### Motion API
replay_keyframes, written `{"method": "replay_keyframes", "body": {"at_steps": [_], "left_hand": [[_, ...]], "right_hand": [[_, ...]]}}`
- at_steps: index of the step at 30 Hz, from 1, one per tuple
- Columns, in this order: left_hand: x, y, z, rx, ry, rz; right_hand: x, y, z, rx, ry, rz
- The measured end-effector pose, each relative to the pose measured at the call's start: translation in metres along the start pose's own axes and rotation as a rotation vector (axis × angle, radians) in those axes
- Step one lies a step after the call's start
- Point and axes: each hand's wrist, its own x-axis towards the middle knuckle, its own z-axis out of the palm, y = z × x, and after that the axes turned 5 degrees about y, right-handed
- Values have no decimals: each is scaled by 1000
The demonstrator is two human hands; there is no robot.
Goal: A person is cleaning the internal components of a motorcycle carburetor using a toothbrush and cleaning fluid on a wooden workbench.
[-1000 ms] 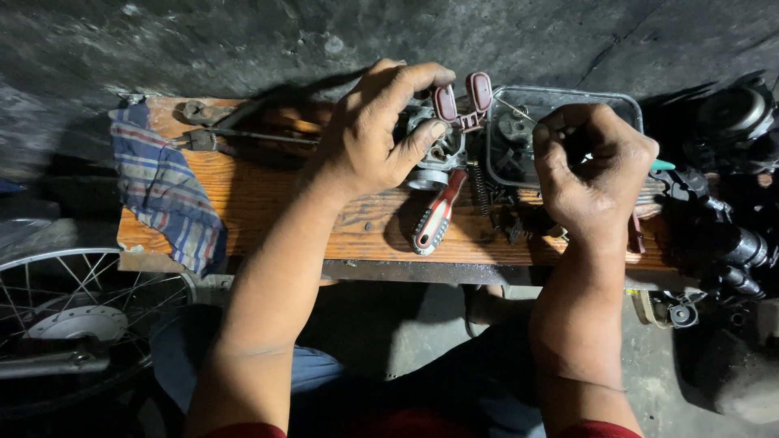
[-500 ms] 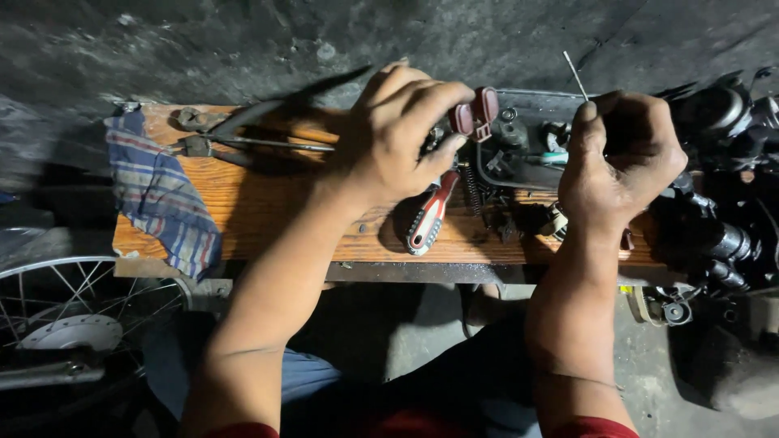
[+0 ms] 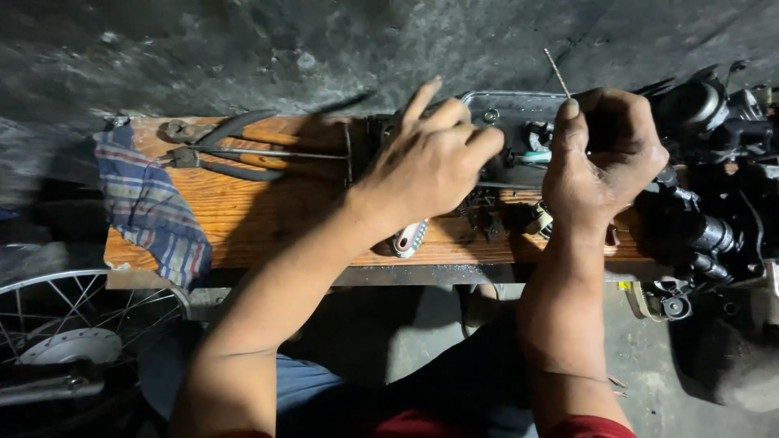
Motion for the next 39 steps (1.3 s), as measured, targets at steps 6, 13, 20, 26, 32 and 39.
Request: {"method": "replay_keyframes", "body": {"at_steps": [6,13,20,26,32,39], "left_hand": [[-3,0,6,26,-86,13],[6,-23,-57,-27,118,48],[-66,-48,-116,8,31,-162],[-104,-53,-92,26,-18,-260],[-105,-52,-86,74,-106,-259],[-105,-53,-81,-6,-143,-282]], "right_hand": [[1,-1,2,18,-4,-2],[1,1,-1,40,-3,11],[1,-8,1,-46,-26,-51],[-2,-9,7,-20,-55,-84],[-3,-3,7,0,-66,-73],[-3,-3,4,-9,-57,-51]]}}
